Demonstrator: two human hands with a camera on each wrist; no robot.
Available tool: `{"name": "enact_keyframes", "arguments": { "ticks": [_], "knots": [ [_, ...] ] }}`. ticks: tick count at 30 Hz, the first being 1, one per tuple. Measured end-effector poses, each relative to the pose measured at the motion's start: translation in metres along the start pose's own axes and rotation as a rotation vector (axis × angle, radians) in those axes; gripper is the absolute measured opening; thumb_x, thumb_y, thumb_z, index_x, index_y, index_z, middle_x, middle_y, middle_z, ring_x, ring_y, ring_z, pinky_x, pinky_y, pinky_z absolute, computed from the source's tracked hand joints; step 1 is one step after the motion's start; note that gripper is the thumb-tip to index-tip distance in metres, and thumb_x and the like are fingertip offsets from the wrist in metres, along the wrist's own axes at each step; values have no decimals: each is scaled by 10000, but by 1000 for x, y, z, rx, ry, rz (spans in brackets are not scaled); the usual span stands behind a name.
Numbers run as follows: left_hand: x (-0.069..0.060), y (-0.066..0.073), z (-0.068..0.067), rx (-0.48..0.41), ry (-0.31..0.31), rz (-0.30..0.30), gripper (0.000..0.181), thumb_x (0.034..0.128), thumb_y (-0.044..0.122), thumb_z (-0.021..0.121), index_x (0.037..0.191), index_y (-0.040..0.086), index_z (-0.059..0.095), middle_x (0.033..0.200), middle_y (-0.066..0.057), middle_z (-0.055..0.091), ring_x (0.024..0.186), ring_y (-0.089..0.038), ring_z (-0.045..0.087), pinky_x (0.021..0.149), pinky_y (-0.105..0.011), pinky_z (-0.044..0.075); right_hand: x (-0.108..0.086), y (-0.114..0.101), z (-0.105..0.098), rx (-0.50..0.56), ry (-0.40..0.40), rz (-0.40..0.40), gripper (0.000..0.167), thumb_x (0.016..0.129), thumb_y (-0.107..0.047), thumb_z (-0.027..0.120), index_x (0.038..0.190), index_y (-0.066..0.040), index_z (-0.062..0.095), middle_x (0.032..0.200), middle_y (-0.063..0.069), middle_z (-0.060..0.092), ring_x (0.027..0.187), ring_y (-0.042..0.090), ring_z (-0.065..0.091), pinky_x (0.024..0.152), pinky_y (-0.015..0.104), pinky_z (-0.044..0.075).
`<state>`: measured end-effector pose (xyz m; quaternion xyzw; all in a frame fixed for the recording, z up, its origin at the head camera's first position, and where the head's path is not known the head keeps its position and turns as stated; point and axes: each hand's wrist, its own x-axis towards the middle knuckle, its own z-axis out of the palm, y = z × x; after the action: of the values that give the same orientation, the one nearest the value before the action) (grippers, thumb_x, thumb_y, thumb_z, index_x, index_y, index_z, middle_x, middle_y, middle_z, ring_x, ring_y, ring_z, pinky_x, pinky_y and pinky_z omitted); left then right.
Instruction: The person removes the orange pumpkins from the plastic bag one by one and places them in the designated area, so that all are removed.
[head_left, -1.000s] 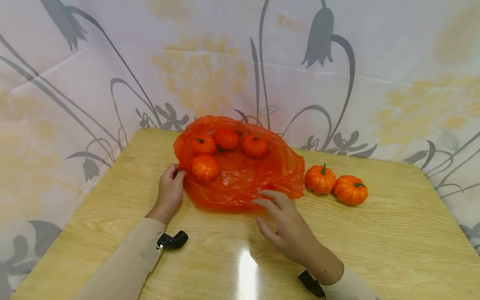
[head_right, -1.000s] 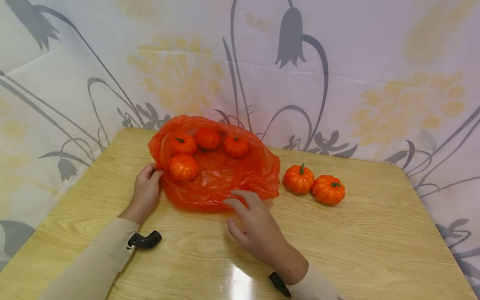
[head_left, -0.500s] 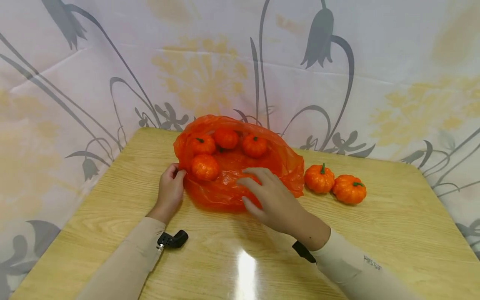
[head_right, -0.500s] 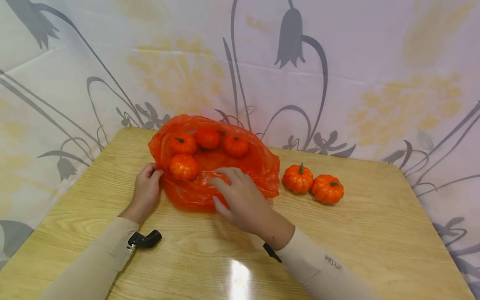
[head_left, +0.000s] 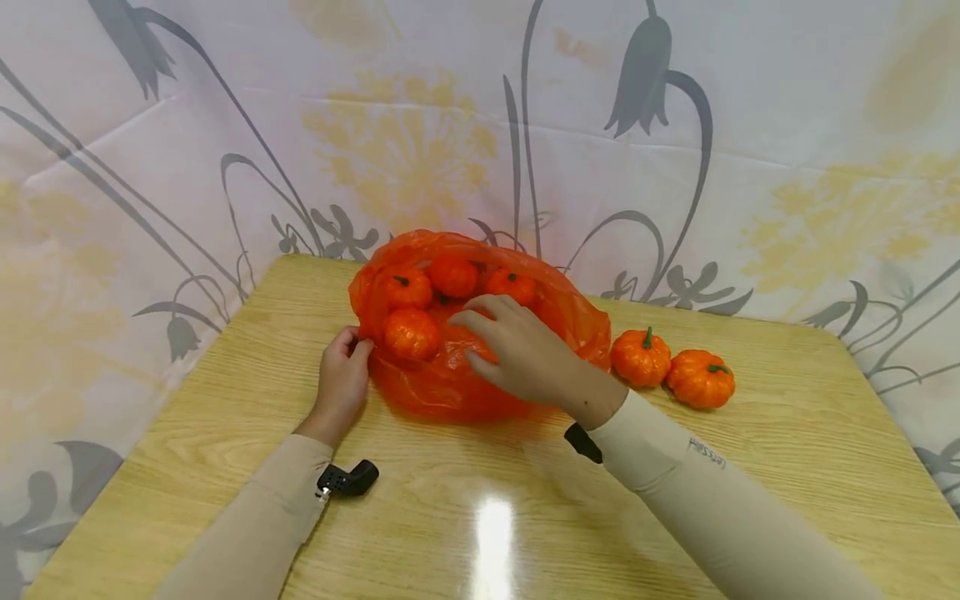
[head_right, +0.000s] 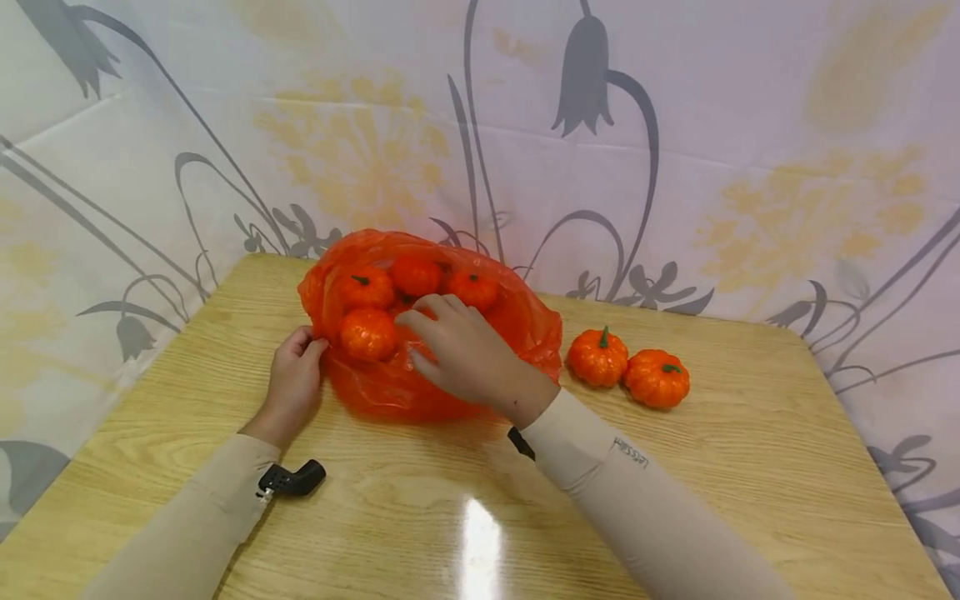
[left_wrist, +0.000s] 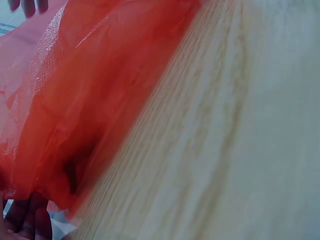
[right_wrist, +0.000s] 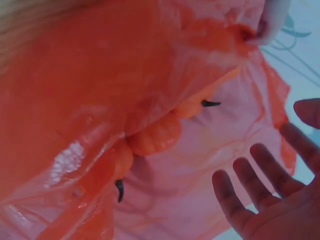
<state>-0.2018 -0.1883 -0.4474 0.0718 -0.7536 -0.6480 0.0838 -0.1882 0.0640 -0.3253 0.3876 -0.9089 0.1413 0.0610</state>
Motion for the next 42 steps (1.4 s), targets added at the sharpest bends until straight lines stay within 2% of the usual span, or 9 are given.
{"name": "enact_keyframes", "arguments": {
  "ticks": [9, 15, 20, 28, 34, 42],
  "knots": [
    [0, -6, -2, -2, 6, -7, 239, 1018, 102, 420, 1111, -60, 569, 1047, -105, 483, 999, -190, 451, 821, -165, 394, 30, 17, 17, 1, -190, 60, 414, 964, -220, 629, 1370, -154, 581, 1337, 92, 560, 1201, 275, 536, 1043, 421, 465],
    [0, -4, -1, -20, 7, 1, 237, 1009, 91, 428, 1109, -65, 576, 1052, -114, 491, 996, -192, 451, 815, -165, 394, 40, 23, 30, 9, -270, 77, 436, 968, -222, 627, 1395, -158, 560, 1337, 92, 557, 1206, 282, 534, 1038, 431, 467],
    [0, 0, 1, -27, 7, -6, 244, 1013, 95, 432, 1125, -52, 592, 1034, -83, 492, 982, -171, 443, 800, -158, 392, 46, 23, 39, 31, -275, 63, 469, 959, -211, 647, 1410, -134, 538, 1332, 100, 559, 1186, 277, 543, 1048, 392, 466],
    [0, -2, 1, -30, 17, 16, 241, 1002, 86, 435, 1104, -62, 597, 1041, -118, 504, 980, -182, 455, 804, -152, 398, 61, 15, 48, -46, -260, 23, 548, 965, -278, 651, 1472, -183, 465, 1399, 86, 515, 1249, 263, 526, 1088, 384, 451],
    [2, -5, -1, -29, 23, 22, 238, 997, 84, 436, 1103, -60, 594, 1034, -103, 511, 984, -178, 465, 805, -153, 404, 70, 12, 52, -60, -269, 39, 606, 962, -315, 656, 1508, -212, 417, 1443, 84, 491, 1278, 268, 525, 1089, 397, 455],
    [0, -4, -1, -30, 21, 31, 229, 999, 91, 444, 1100, -51, 593, 1030, -110, 501, 980, -192, 463, 797, -168, 404, 78, 12, 58, -66, -298, 44, 674, 964, -340, 650, 1553, -209, 350, 1570, 54, 393, 1366, 313, 477, 1159, 433, 373]
  ]
}}
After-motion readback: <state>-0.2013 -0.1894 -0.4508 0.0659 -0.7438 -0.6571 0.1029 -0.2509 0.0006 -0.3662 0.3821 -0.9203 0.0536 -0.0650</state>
